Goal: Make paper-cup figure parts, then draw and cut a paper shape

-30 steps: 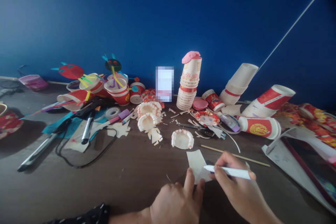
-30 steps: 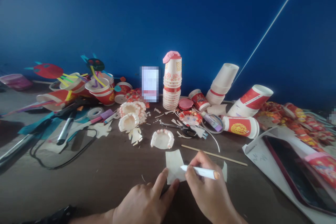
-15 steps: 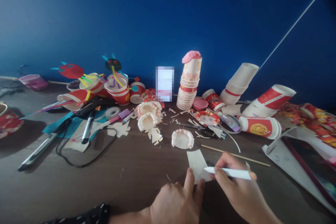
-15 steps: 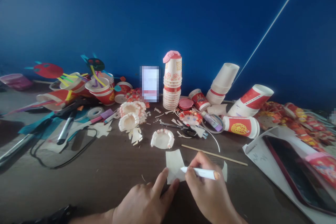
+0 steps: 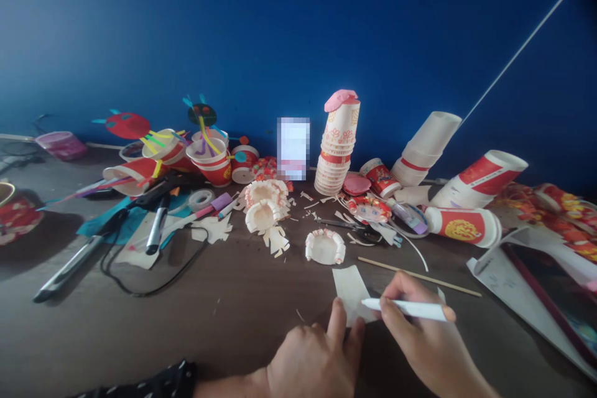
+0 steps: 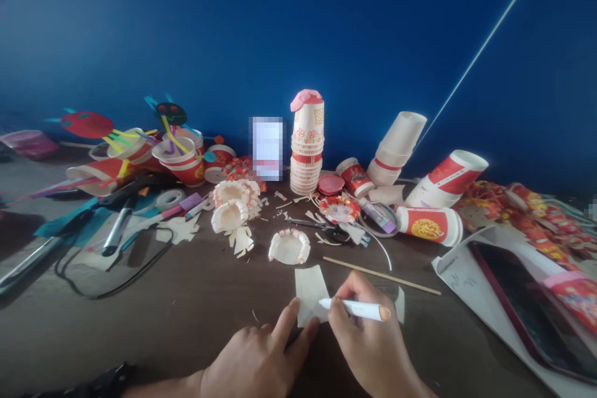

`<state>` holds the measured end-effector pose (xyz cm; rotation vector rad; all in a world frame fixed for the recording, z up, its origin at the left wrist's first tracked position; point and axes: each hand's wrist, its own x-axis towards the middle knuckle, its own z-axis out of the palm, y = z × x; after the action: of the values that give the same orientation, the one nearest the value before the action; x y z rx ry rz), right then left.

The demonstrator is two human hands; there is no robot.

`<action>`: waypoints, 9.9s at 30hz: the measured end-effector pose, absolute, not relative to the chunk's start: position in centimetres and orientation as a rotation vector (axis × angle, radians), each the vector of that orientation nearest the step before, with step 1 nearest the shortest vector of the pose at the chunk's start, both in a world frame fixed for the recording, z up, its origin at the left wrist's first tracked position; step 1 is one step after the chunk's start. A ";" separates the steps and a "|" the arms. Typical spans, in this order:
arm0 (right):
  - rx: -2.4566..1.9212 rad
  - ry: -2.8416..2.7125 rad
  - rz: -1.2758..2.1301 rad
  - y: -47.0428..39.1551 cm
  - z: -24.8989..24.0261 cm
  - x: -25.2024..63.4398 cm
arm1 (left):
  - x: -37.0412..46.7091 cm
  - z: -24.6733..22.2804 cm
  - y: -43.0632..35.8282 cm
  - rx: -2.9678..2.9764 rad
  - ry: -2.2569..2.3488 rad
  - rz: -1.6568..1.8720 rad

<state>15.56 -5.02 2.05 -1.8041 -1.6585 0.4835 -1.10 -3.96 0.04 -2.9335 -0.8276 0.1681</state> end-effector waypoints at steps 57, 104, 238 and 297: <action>-1.605 -1.380 0.731 -4.5 1.2 16.2 | -1.1 0.5 -3.7 -3.018 -0.898 0.337; -1.727 -1.455 0.694 -4.6 0.9 16.3 | -1.1 0.2 -4.0 -2.927 -0.857 0.205; -1.699 -1.771 0.547 -5.0 1.9 15.9 | -1.3 -0.2 -4.1 -2.864 -0.761 0.085; -1.655 -1.913 0.534 -5.6 1.6 15.4 | -1.3 -0.4 -4.4 -2.839 -0.835 0.004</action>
<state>15.41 -5.57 1.60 -1.6553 -1.9129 0.5339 -1.30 -4.42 -0.39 -2.8387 -0.8345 0.0041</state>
